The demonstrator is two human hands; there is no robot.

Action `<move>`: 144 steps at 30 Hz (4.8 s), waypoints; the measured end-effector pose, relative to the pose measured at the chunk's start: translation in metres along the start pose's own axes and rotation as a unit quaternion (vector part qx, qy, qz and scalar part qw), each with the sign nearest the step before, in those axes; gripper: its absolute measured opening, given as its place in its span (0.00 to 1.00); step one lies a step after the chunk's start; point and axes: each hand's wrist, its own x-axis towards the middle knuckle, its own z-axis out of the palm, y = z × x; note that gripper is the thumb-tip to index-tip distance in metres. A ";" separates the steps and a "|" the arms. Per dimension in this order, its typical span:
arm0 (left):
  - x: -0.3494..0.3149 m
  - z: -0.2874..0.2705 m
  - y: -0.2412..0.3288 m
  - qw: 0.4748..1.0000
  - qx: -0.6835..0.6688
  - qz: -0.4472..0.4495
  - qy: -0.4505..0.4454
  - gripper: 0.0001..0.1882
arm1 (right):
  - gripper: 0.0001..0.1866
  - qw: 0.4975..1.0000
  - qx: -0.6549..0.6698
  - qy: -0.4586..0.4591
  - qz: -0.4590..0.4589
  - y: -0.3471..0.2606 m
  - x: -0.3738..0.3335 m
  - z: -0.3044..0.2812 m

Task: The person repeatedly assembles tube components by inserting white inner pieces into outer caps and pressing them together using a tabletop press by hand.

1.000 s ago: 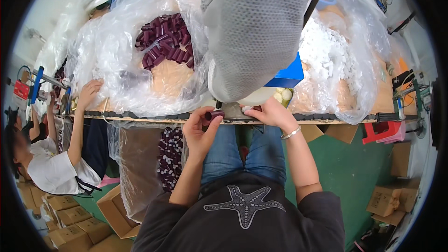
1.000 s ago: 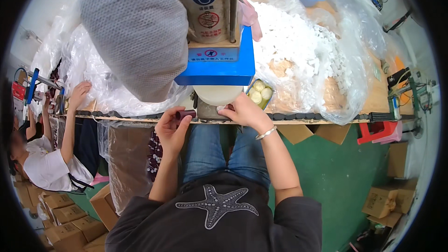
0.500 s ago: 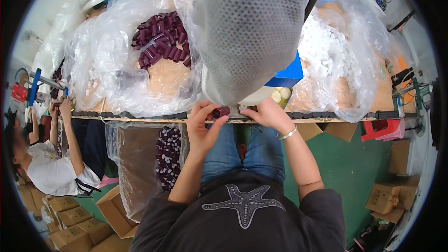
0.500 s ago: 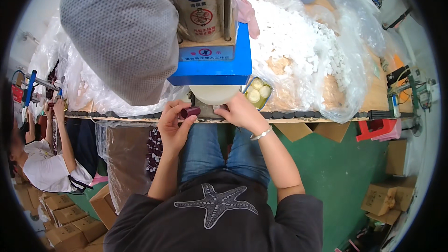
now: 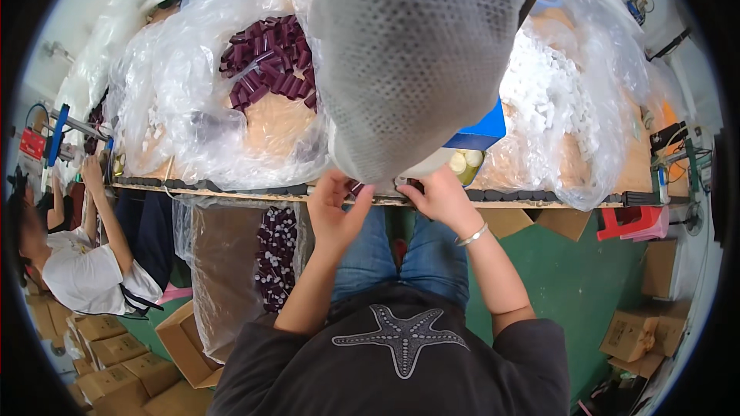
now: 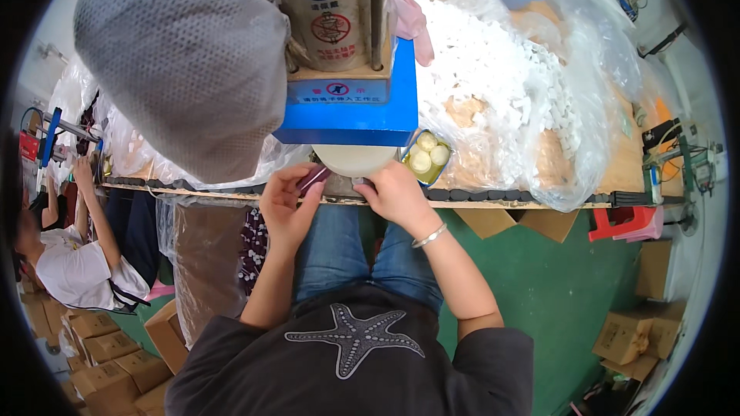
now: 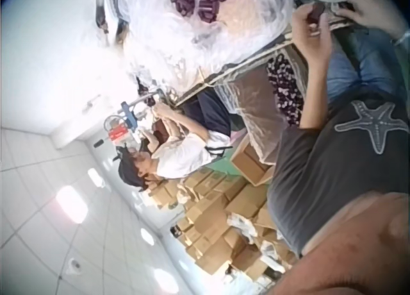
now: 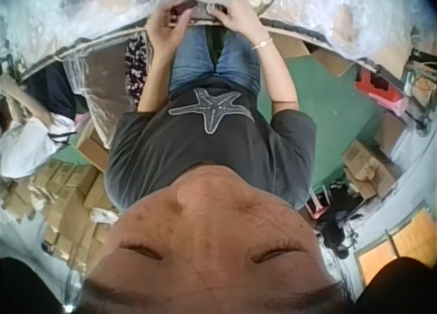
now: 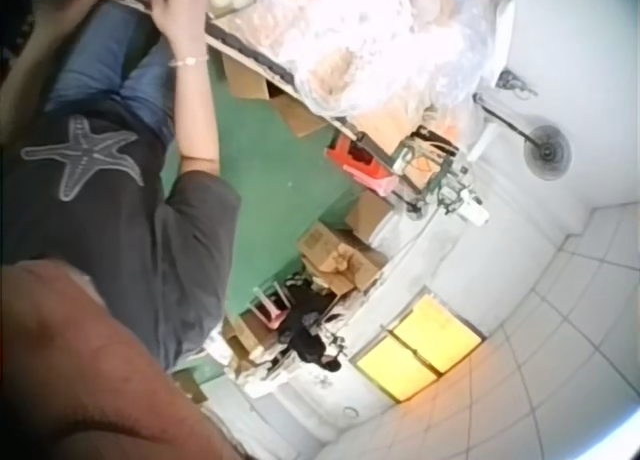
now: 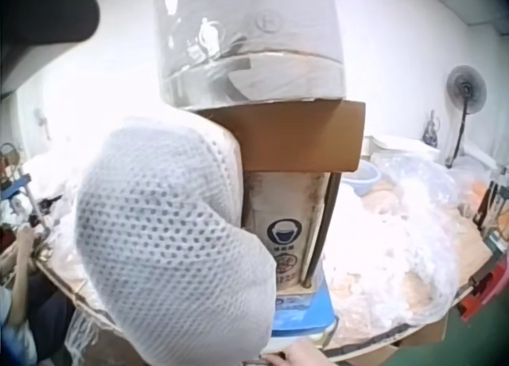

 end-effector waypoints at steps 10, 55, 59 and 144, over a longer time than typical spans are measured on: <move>-0.008 -0.003 -0.018 0.919 -0.298 -0.235 -0.104 0.17 | 0.18 0.985 0.095 0.096 0.105 -0.016 -0.021 -0.005; 0.013 0.026 -0.026 0.971 0.195 -0.002 -0.139 0.13 | 0.10 0.855 0.465 0.180 0.140 0.007 -0.033 -0.020; 0.011 0.028 -0.026 0.961 0.248 0.064 -0.108 0.18 | 0.18 0.811 0.534 0.203 0.123 -0.001 -0.021 -0.002; 0.152 -0.085 -0.116 0.888 0.440 0.106 -0.081 0.12 | 0.06 0.971 0.189 0.080 0.121 0.004 -0.008 0.013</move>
